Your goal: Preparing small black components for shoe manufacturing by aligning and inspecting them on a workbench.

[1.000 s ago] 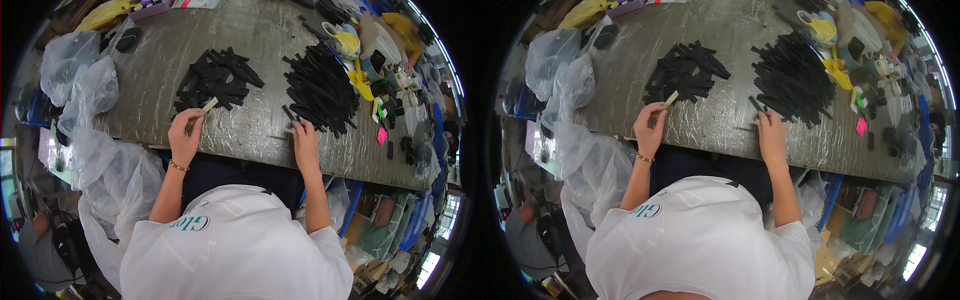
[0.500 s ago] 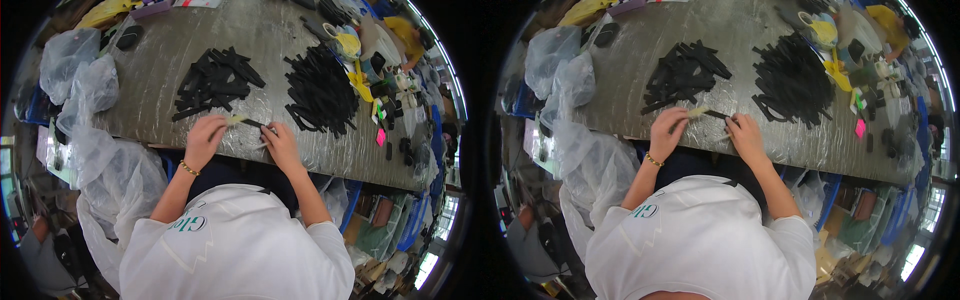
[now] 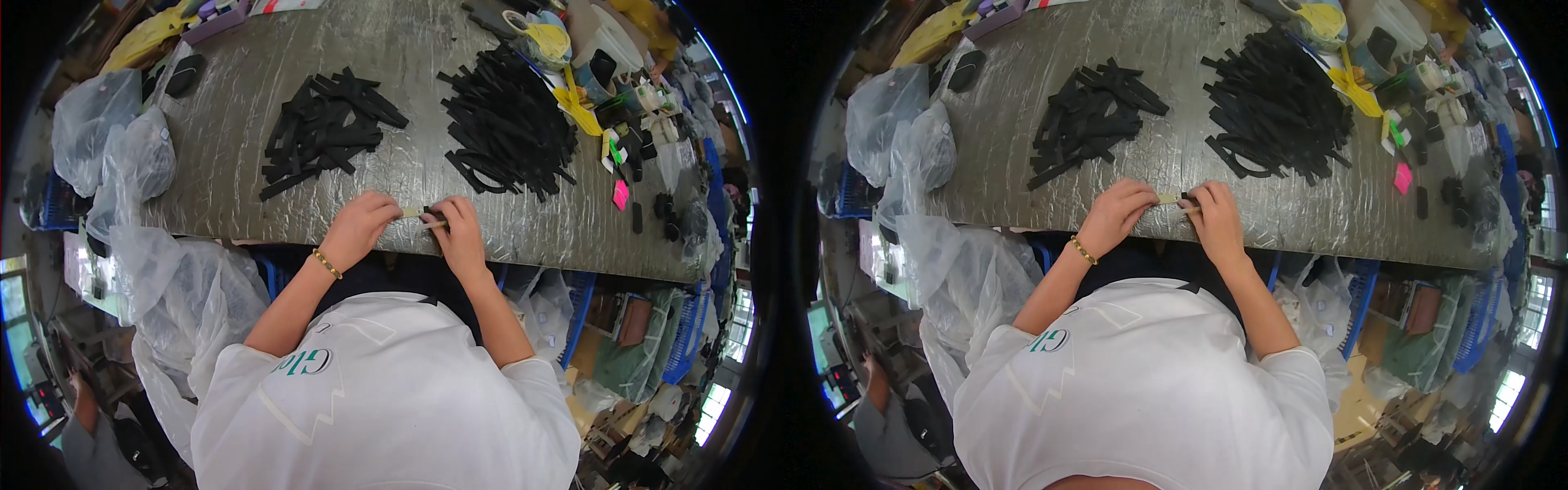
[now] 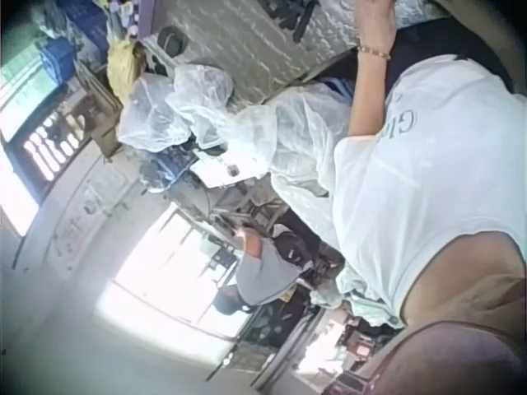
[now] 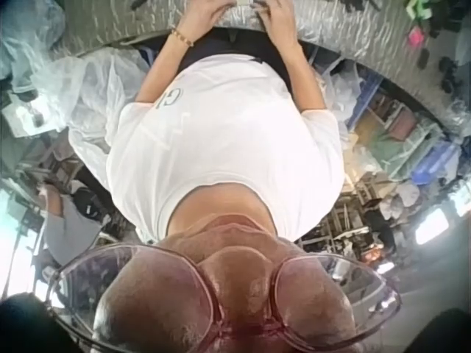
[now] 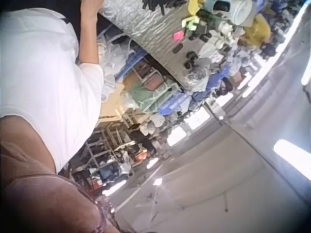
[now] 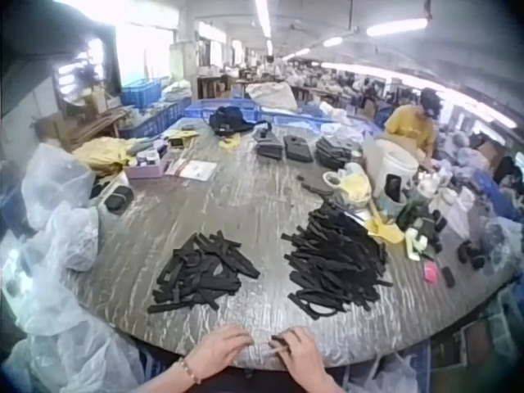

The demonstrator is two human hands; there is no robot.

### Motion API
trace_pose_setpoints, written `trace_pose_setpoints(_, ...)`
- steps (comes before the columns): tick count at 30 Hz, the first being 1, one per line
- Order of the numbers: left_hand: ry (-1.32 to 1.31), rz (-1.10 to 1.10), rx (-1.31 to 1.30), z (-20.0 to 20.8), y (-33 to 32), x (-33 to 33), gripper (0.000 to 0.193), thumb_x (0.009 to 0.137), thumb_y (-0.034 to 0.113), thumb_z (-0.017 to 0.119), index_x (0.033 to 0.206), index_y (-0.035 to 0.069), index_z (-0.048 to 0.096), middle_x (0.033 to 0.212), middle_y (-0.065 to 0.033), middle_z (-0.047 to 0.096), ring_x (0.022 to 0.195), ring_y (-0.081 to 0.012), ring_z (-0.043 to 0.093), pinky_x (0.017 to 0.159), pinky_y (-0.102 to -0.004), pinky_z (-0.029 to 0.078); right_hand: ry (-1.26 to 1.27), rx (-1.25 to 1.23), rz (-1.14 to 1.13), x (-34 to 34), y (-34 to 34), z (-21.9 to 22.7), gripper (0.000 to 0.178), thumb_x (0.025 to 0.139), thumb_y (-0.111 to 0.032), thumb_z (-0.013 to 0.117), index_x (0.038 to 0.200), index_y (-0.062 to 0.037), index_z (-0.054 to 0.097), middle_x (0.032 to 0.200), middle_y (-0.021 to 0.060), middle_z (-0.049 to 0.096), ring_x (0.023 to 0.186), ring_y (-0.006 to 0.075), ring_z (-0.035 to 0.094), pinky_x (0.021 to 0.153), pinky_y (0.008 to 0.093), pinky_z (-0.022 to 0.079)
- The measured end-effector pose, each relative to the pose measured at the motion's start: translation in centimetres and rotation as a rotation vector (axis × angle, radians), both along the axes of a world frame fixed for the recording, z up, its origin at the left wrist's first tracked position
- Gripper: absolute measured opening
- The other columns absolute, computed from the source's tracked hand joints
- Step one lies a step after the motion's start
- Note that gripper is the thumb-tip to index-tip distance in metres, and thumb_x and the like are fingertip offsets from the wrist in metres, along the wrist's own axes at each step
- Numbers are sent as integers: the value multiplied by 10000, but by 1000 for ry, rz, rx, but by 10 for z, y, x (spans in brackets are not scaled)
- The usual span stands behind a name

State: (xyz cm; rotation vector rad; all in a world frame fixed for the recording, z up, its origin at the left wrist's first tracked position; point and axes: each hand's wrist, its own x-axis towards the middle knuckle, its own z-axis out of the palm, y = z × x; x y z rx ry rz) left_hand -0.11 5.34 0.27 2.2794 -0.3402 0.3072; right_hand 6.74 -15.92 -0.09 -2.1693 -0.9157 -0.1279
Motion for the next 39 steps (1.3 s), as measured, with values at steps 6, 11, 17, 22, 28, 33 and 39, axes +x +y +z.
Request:
trace_pose_setpoints(6,-34,50,60,-4,-8,-7,272,792,-20,639,1052,40,689,1055,-87,662,975,-298,622,846,-392,519,40,4,-164,-13,6,-4,159,837,-91,739,937,-12,644,897,128,569,856,340,563,766,432,452)
trace_pose_setpoints(11,-77,75,77,-4,-12,-3,313,762,-9,622,1060,43,702,1048,-75,663,972,-278,629,845,-377,526,120,68,-210,-16,8,-5,148,840,-68,732,951,-4,656,873,134,572,846,347,572,754,437,454)
trace_pose_setpoints(17,-97,55,105,-4,-18,1,337,755,-16,608,1070,51,707,1046,-71,661,982,-268,629,853,-372,526,246,109,-190,-14,5,-2,111,879,-60,692,949,12,644,875,149,572,850,349,574,754,425,465)
trace_pose_setpoints(22,-85,52,163,4,-19,0,345,757,0,620,1080,70,716,988,-57,625,957,-241,618,829,-346,527,120,270,-278,1,-1,23,238,1021,-160,515,925,22,633,887,156,582,902,323,583,783,378,467)
trace_pose_setpoints(28,-99,46,223,4,-20,1,347,761,33,629,1087,101,727,956,-42,607,936,-219,607,813,-333,529,599,293,-171,1,-7,17,281,1042,-181,535,945,46,669,806,49,664,703,106,630,674,246,505)
trace_pose_setpoints(33,-115,49,235,3,-20,1,345,772,48,621,1094,109,730,942,-33,602,930,-208,605,808,-324,529,524,230,-180,0,0,17,209,973,-142,652,933,61,679,773,70,688,700,97,656,638,243,514)
trace_pose_setpoints(39,-102,46,236,2,-20,1,349,775,56,621,1100,115,732,934,-30,598,930,-204,604,802,-318,529,484,253,-194,0,3,17,196,964,-135,663,925,57,678,744,66,680,680,87,639,614,241,492)
